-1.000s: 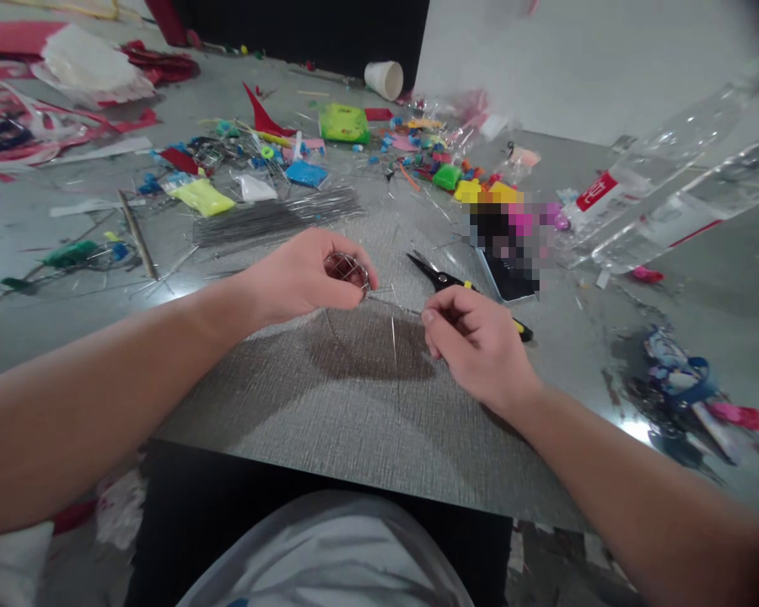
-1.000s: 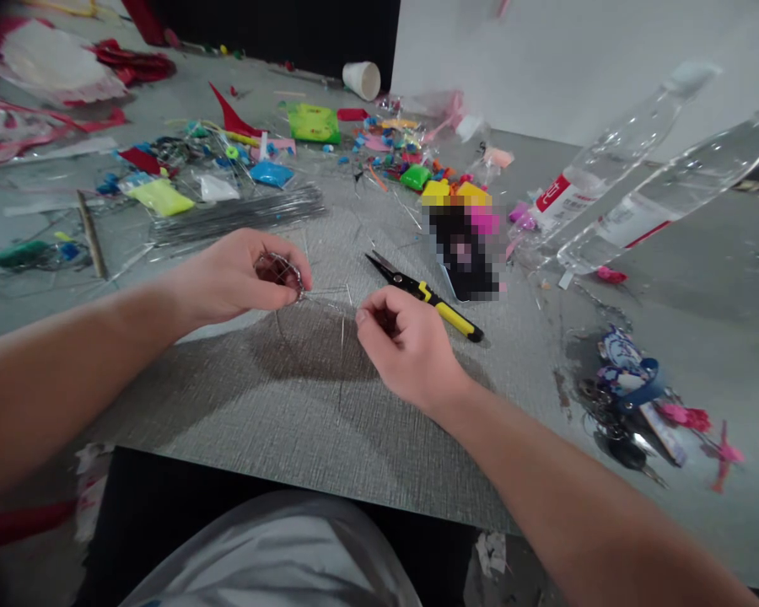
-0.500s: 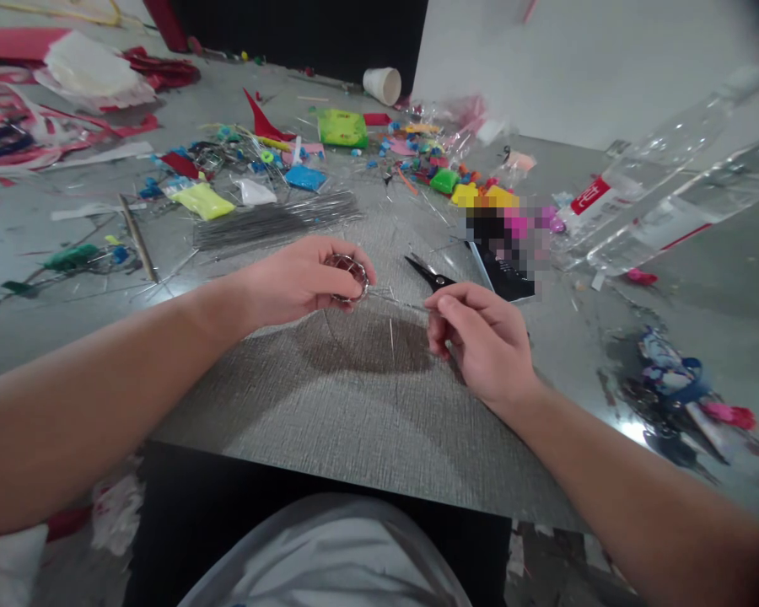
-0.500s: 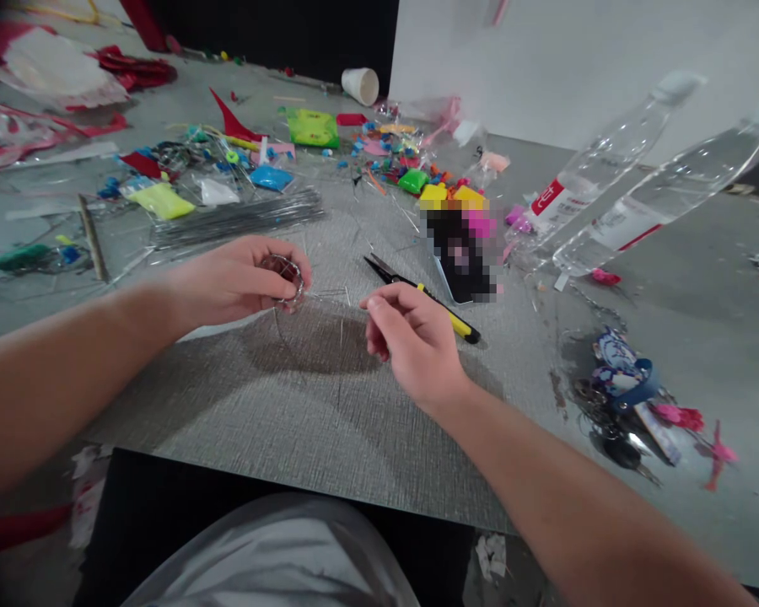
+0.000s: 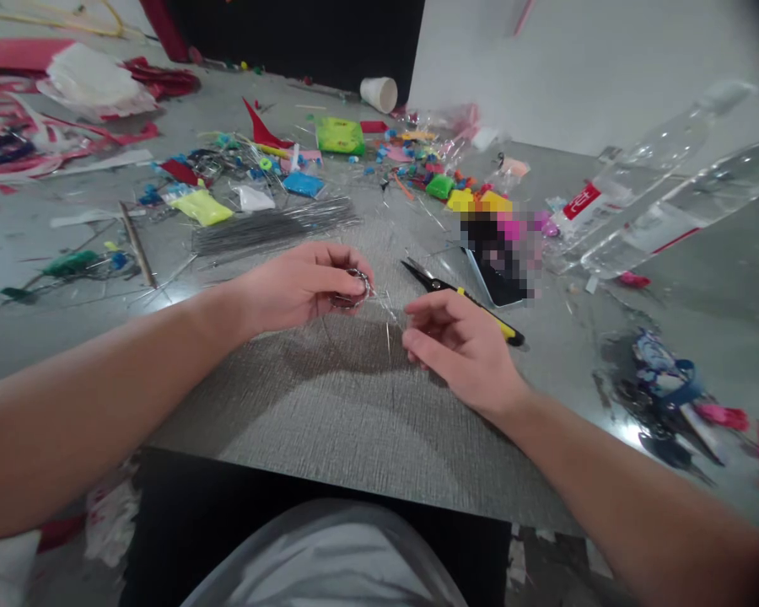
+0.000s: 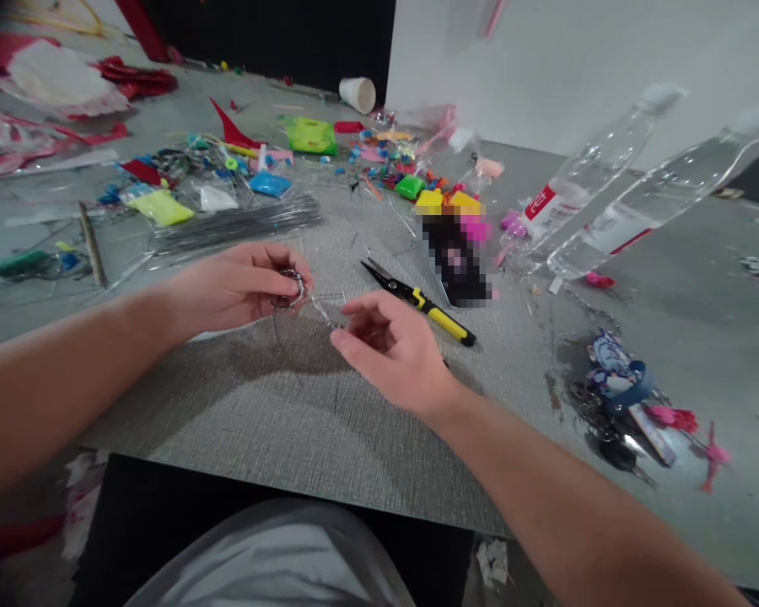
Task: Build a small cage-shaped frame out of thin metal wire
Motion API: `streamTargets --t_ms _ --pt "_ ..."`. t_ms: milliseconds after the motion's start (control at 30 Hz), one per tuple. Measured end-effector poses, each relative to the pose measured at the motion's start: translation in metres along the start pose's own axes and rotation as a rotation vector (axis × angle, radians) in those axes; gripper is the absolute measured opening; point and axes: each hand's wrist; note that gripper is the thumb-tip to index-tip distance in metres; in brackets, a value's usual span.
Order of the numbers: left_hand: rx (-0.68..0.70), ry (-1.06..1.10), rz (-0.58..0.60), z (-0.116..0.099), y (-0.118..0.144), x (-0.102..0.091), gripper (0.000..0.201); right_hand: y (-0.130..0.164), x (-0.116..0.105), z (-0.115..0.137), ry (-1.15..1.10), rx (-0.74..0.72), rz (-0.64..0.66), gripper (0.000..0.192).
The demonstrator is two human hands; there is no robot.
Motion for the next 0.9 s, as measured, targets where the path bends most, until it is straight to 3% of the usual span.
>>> streamTargets --t_ms 200,433,633,900 --pt "0.044 0.02 0.033 0.001 0.002 -0.004 0.021 -0.002 -0.003 -0.002 -0.029 -0.002 -0.046 0.007" --pt "0.05 0.059 0.061 0.0 0.0 -0.004 0.017 -0.005 -0.003 -0.003 -0.132 -0.05 -0.125 0.003" --pt "0.074 0.063 0.08 0.002 0.0 -0.006 0.024 -0.003 -0.003 -0.002 -0.298 -0.098 -0.035 0.006" --pt "0.111 0.062 0.14 0.003 0.002 -0.011 0.021 -0.002 -0.008 0.007 -0.567 -0.057 0.051 0.014"
Point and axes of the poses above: each hand's wrist, its own y-axis away from the middle knuckle, its own x-axis out of the palm, z = x × y, and after that the axes turned 14 degrees about z, right-handed
